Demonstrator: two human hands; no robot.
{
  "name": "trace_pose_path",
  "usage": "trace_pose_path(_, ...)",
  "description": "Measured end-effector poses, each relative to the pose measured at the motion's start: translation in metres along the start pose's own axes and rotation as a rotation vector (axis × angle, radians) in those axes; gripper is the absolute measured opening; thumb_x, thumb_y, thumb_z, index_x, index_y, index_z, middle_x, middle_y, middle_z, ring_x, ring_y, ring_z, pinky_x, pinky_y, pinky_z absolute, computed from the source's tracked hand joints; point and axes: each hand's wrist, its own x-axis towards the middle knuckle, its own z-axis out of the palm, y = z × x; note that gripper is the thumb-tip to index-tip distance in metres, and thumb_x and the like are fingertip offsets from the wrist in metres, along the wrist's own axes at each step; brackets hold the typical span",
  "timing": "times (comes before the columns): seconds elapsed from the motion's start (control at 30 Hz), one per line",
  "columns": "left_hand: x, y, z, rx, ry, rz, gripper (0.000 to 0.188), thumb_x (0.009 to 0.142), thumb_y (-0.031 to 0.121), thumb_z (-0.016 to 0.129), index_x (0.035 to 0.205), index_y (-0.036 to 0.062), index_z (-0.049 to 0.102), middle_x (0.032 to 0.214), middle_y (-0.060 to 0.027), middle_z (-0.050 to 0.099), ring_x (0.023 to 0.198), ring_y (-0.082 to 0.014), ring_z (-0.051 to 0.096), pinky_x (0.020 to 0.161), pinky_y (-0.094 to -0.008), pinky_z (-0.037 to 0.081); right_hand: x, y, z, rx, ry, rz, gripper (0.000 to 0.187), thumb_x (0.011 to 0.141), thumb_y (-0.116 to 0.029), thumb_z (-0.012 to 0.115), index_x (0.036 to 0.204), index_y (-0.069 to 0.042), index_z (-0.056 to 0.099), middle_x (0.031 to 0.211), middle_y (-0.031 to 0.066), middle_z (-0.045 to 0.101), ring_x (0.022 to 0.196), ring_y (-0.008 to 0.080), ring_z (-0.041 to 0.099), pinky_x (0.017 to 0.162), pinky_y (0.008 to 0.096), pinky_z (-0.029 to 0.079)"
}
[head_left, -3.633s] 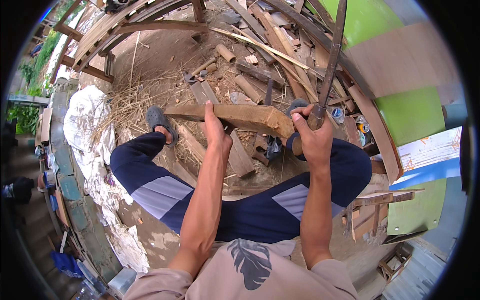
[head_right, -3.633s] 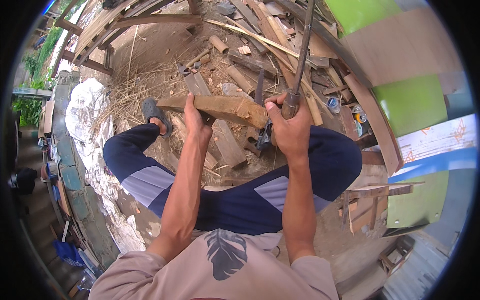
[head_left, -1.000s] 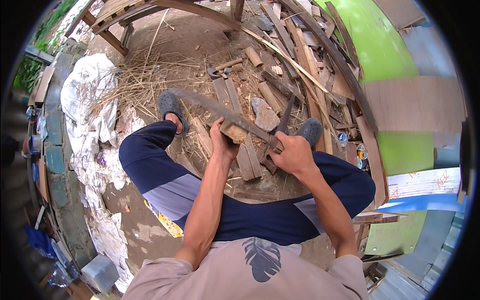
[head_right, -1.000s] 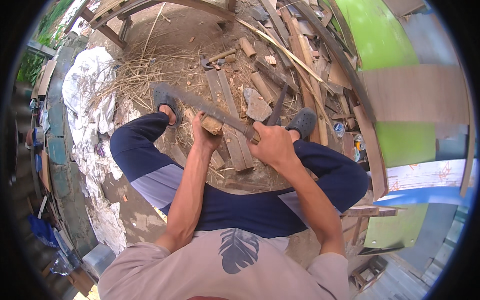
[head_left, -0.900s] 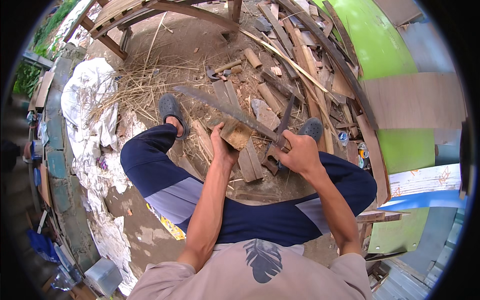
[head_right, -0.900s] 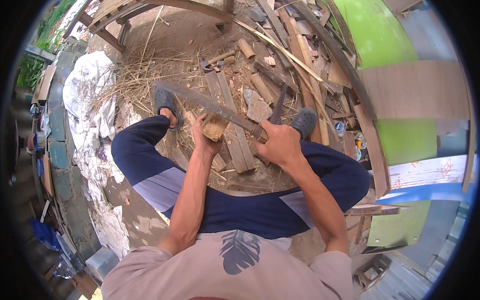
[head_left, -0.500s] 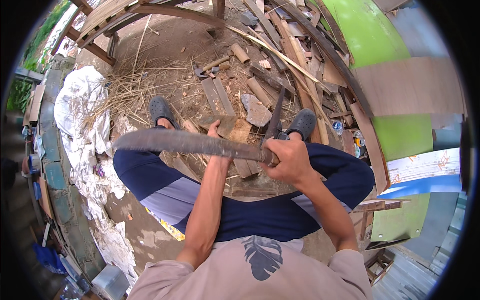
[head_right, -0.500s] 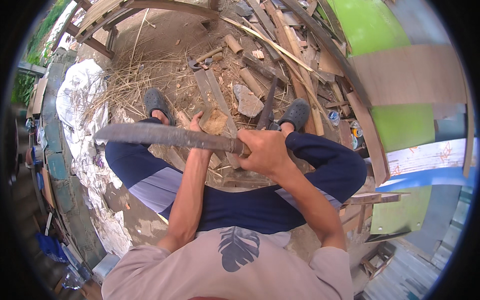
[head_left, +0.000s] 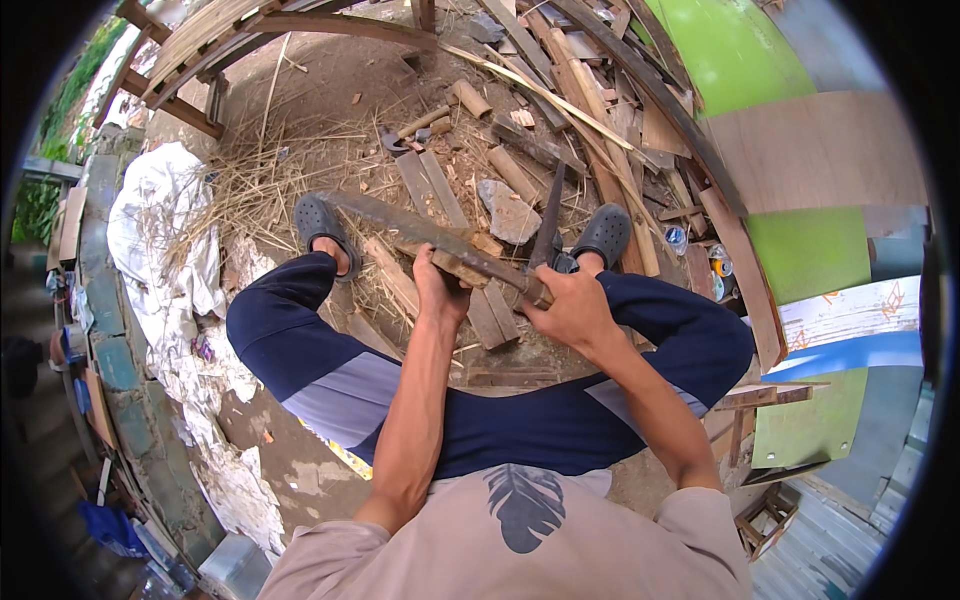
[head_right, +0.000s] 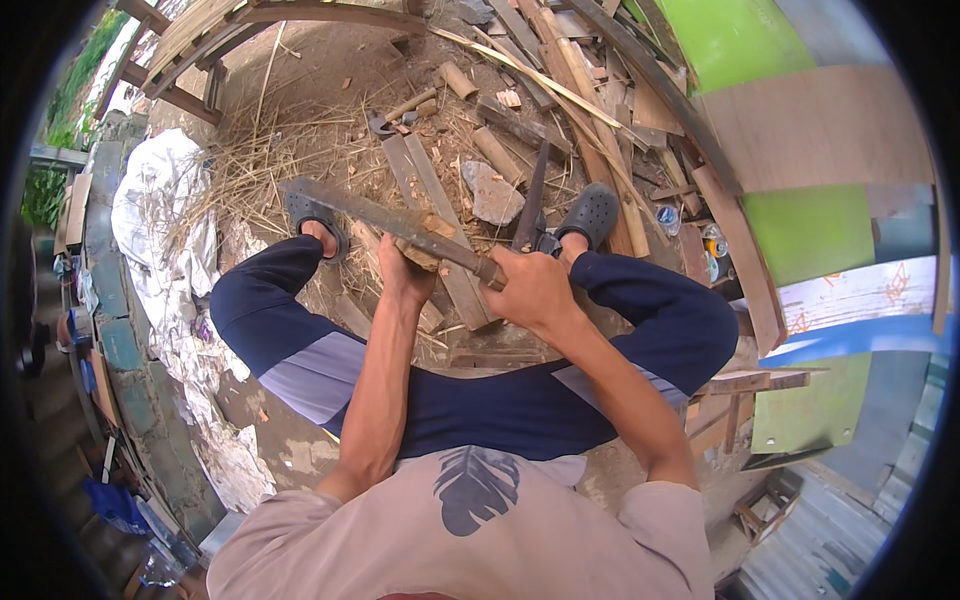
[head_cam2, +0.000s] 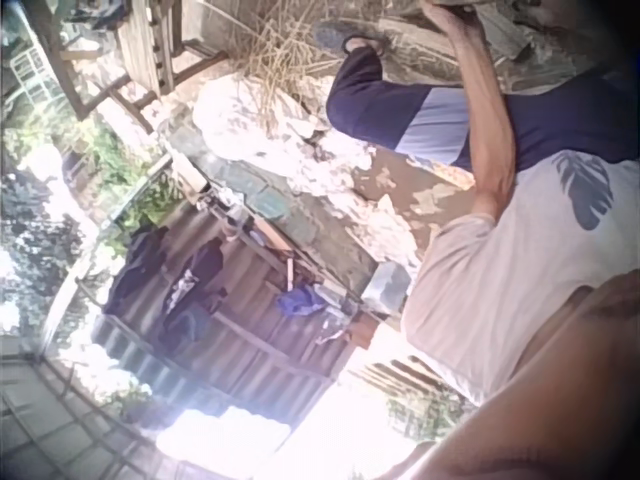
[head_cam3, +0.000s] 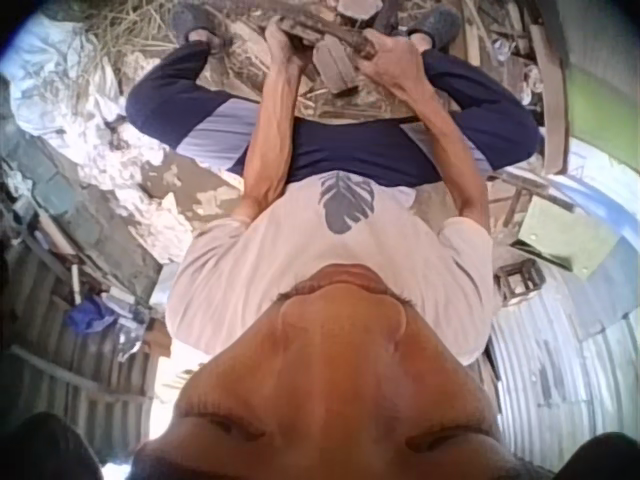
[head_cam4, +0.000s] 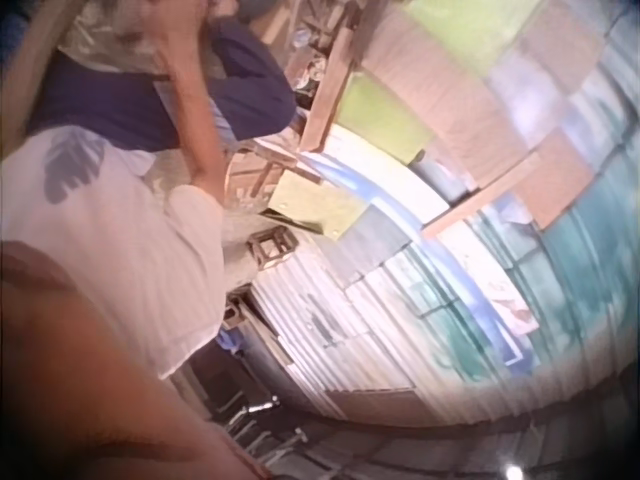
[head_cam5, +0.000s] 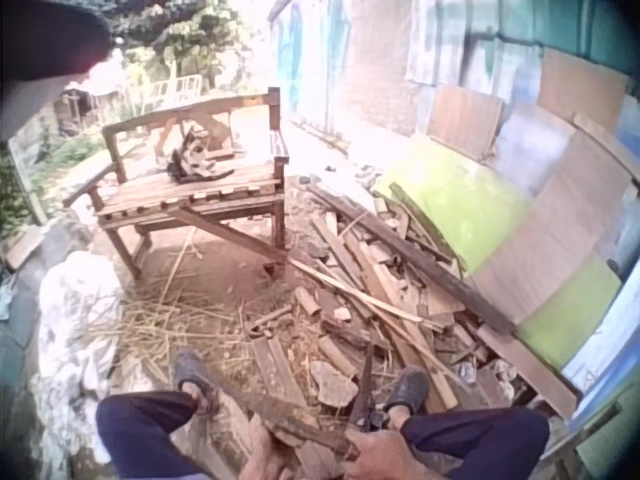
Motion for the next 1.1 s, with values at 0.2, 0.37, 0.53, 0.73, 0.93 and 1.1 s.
trace_pose_path(0.2, -0.006, -0.001, -0.013, -0.107, -0.175, 0.045, 0.032, 0.093, 0.037, 0.043, 0.102, 0.0092, 0.057, 0.091, -0.0073, 0.065, 0.081, -0.0253, 0.065, 0.073, -0.0405, 0.054, -0.01, -0.009, -0.001, 0.009, 0.022, -0.071, 0.024, 0.069, -0.022, 0.075, 0.08, -0.007, 0.06, 0.064, 0.013, 0.062, 0.061, 0.0343, 0.063, 0.054, 0.0408, 0.05)
trace_pose_path(0.37, -0.013, 0.001, -0.007, -0.039, -0.121, 0.038, 0.035, 0.092, 0.038, 0.042, 0.103, 0.0082, 0.058, 0.092, -0.0093, 0.065, 0.082, -0.0261, 0.064, 0.075, -0.0416, 0.053, -0.015, -0.012, 0.004, 0.125, -0.001, -0.018, 0.021, 0.072, -0.02, 0.074, 0.081, -0.006, 0.061, 0.063, 0.0135, 0.062, 0.06, 0.0335, 0.063, 0.053, 0.038, 0.048)
trace_pose_path(0.53, -0.011, 0.005, 0.008, 0.035, -0.006, -0.002, 0.04, 0.09, 0.039, 0.045, 0.109, 0.0058, 0.058, 0.101, -0.0115, 0.065, 0.091, -0.0278, 0.062, 0.083, -0.0439, 0.05, -0.015, -0.029, -0.007, 0.523, -0.184, 0.236, 0.025, 0.07, -0.023, 0.073, 0.08, -0.004, 0.059, 0.062, 0.0128, 0.06, 0.061, 0.0345, 0.063, 0.053, 0.0416, 0.047)
trace_pose_path(0.73, -0.014, 0.005, 0.015, 0.029, 0.008, 0.056, 0.042, 0.09, 0.037, 0.046, 0.114, 0.0042, 0.056, 0.11, -0.0117, 0.063, 0.102, -0.0273, 0.06, 0.091, -0.0408, 0.046, -0.023, -0.053, -0.026, 0.119, -0.003, -0.244, 0.027, 0.069, -0.022, 0.074, 0.079, -0.004, 0.056, 0.061, 0.0107, 0.059, 0.061, 0.0344, 0.063, 0.054, 0.0412, 0.048)
trace_pose_path(0.93, -0.019, 0.007, 0.017, 0.049, 0.05, 0.011, 0.046, 0.09, 0.039, 0.043, 0.117, 0.0048, 0.055, 0.112, -0.0119, 0.062, 0.102, -0.0283, 0.06, 0.091, -0.0424, 0.046, 0.016, 0.014, -0.018, -0.274, -0.065, 0.347, 0.026, 0.076, -0.025, 0.07, 0.083, -0.002, 0.059, 0.071, 0.0236, 0.064, 0.075, 0.041, 0.065, 0.066, 0.0488, 0.052)
trace_pose_path(1.1, -0.012, 0.016, 0.02, 0.025, 0.018, 0.027, 0.047, 0.09, 0.039, 0.042, 0.119, 0.005, 0.054, 0.113, -0.0114, 0.062, 0.103, -0.0271, 0.059, 0.092, -0.0411, 0.045, 0.002, 0.024, -0.018, 0.069, 0.092, 0.299, 0.019, 0.082, -0.017, 0.066, 0.084, 0.001, 0.059, 0.066, 0.0209, 0.061, 0.066, 0.0383, 0.064, 0.06, 0.0404, 0.049)
